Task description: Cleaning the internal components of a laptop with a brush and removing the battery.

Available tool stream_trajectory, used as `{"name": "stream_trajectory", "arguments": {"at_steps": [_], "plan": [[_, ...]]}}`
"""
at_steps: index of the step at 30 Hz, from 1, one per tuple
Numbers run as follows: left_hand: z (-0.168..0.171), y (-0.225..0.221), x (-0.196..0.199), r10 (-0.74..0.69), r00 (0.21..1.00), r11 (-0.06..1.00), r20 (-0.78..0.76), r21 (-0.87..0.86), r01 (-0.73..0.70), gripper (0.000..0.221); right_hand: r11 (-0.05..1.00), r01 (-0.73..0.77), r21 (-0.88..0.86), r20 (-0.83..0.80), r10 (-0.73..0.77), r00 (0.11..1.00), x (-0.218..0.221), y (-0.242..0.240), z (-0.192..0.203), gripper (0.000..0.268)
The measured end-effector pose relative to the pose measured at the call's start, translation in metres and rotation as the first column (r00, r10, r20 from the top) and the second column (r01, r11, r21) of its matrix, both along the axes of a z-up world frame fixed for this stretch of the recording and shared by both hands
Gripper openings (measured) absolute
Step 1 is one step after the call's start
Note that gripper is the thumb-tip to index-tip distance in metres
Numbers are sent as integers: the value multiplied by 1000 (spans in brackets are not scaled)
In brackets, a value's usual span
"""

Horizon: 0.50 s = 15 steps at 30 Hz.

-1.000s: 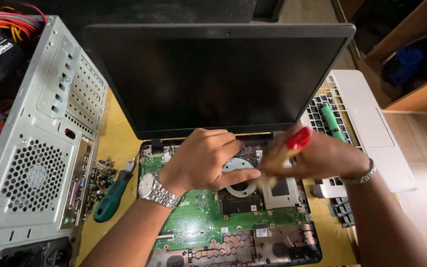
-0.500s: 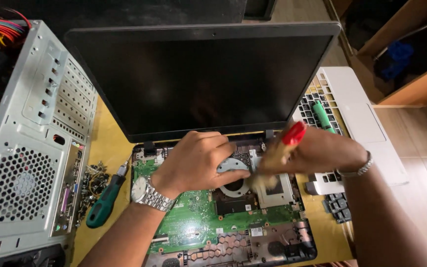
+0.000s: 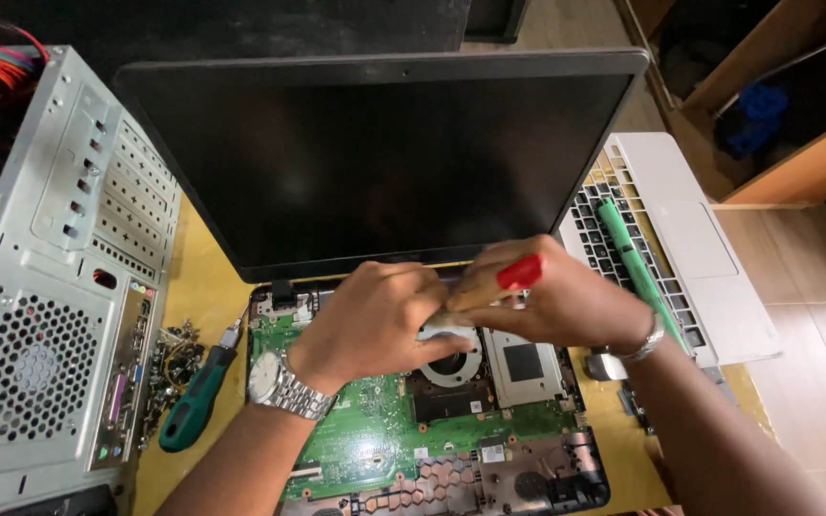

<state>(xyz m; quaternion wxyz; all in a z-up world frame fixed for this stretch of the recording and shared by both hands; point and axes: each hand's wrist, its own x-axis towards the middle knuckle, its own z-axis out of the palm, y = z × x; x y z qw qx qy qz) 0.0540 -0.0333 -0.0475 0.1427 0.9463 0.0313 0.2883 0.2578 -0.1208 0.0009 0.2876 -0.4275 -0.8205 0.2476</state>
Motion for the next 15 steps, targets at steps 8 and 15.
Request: {"name": "stream_trajectory", "arguments": {"at_steps": [8,15], "plan": [[-6,5,-2,93,995,996,-28,14,-93,37,993,121,-11,56,-120,991,-15,-2,-7,16],[4,1,-6,31,995,996,-94,-85,-39,53,994,79,-77,83,-73,994,-2,-3,-4,14]]}}
